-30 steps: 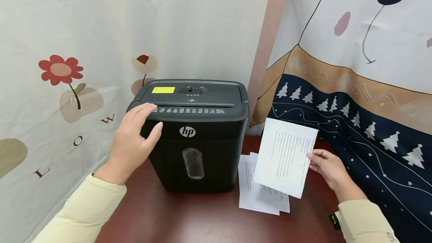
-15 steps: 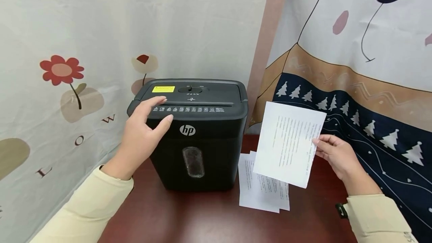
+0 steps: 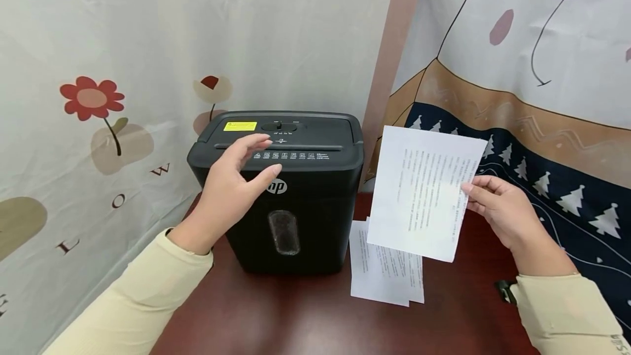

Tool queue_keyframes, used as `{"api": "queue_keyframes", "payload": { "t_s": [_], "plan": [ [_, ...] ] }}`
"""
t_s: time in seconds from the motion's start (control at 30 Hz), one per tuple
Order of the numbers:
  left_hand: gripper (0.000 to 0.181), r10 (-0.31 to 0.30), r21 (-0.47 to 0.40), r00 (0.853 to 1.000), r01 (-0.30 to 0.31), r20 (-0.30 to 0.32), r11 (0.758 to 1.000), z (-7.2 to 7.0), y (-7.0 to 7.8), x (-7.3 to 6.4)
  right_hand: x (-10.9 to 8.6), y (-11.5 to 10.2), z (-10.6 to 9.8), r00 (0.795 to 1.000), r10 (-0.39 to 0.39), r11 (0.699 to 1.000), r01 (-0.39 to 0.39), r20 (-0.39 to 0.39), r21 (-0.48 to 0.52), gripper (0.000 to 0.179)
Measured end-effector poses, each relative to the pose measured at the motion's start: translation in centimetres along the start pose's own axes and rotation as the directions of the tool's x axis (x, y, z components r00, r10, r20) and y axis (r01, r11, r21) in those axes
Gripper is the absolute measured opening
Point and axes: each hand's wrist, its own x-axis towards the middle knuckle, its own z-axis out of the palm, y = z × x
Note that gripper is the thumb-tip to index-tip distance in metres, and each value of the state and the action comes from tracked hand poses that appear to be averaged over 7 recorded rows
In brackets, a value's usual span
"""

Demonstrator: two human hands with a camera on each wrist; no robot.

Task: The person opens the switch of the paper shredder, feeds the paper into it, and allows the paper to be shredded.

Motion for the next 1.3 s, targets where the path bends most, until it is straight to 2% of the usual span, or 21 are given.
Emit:
{"api": "queue_keyframes", "payload": {
  "t_s": [0.33,0.67,1.03,1.3],
  "plan": [
    [0.051,-0.012,0.005,0.998,0.012,0.058,1.0,0.7,1.1,1.0,0.5,-2.6,1.1,0.994,-0.079,0.996,0.076,0.072,0.051,0.008],
    [0.051,-0.032,-0.05,0.993,0.038,0.118,0.998,0.9,1.9,1.9,1.0,-4.9,2.7,0.983,-0.128,0.99,0.12,0.13,0.072,0.008],
    [0.05,-0.066,-0.064,0.982,0.078,0.174,0.995,1.3,2.9,3.1,1.4,-7.4,5.0,0.967,-0.185,0.982,0.176,0.177,0.065,0.005],
    [0.044,-0.097,-0.06,0.977,0.11,0.191,0.992,1.5,3.5,3.7,1.5,-9.0,6.8,0.963,-0.188,0.982,0.184,0.194,0.037,0.005]
  ]
}}
